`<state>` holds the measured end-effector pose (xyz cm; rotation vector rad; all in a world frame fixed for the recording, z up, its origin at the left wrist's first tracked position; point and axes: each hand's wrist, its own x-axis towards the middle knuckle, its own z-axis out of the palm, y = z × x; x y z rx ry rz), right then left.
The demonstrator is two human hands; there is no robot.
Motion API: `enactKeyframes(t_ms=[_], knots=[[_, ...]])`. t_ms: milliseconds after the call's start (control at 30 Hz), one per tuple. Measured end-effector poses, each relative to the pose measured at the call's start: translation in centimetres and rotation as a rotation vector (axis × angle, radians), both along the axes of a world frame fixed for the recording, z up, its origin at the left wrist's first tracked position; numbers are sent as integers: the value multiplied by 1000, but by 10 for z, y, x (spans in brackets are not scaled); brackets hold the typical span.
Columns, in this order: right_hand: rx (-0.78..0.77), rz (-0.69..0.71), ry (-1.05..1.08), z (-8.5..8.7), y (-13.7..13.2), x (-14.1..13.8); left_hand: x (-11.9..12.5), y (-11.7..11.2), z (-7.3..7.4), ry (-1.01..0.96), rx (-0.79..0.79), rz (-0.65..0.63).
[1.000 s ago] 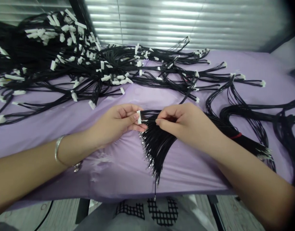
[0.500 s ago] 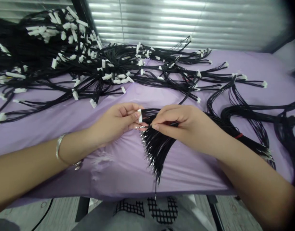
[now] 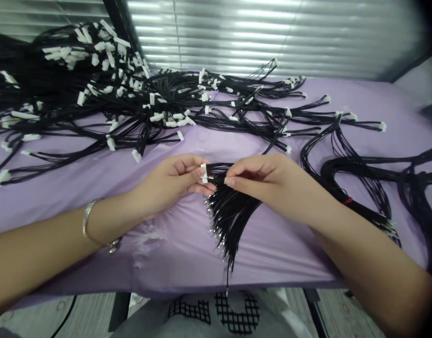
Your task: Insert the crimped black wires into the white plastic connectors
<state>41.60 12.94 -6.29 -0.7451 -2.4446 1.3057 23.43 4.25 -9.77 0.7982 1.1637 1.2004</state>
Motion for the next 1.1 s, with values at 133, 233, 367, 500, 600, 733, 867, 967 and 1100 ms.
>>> enactKeyframes(t_ms=[133, 233, 367, 500, 600, 733, 867, 967, 1100], knots=[[43, -94, -74, 1, 1, -1, 0, 0, 0, 15, -2, -4], [35, -131, -121, 1, 0, -3, 0, 0, 0, 20, 2, -13], [10, -138, -159, 2, -1, -4, 0, -1, 0, 33, 19, -22], [14, -129, -156, 2, 0, -4, 1, 0, 0, 47, 21, -23], [17, -105, -136, 1, 0, -4, 0, 0, 0, 58, 15, -31], [35, -80, -121, 1, 0, -4, 0, 0, 1, 77, 8, -37], [64, -72, -111, 1, 0, -4, 0, -1, 2, 82, 7, -39], [90, -90, -94, 0, 0, -4, 1, 0, 3, 98, 1, -38], [103, -114, -99, -1, -1, -5, 2, 0, 1, 107, -3, -32]])
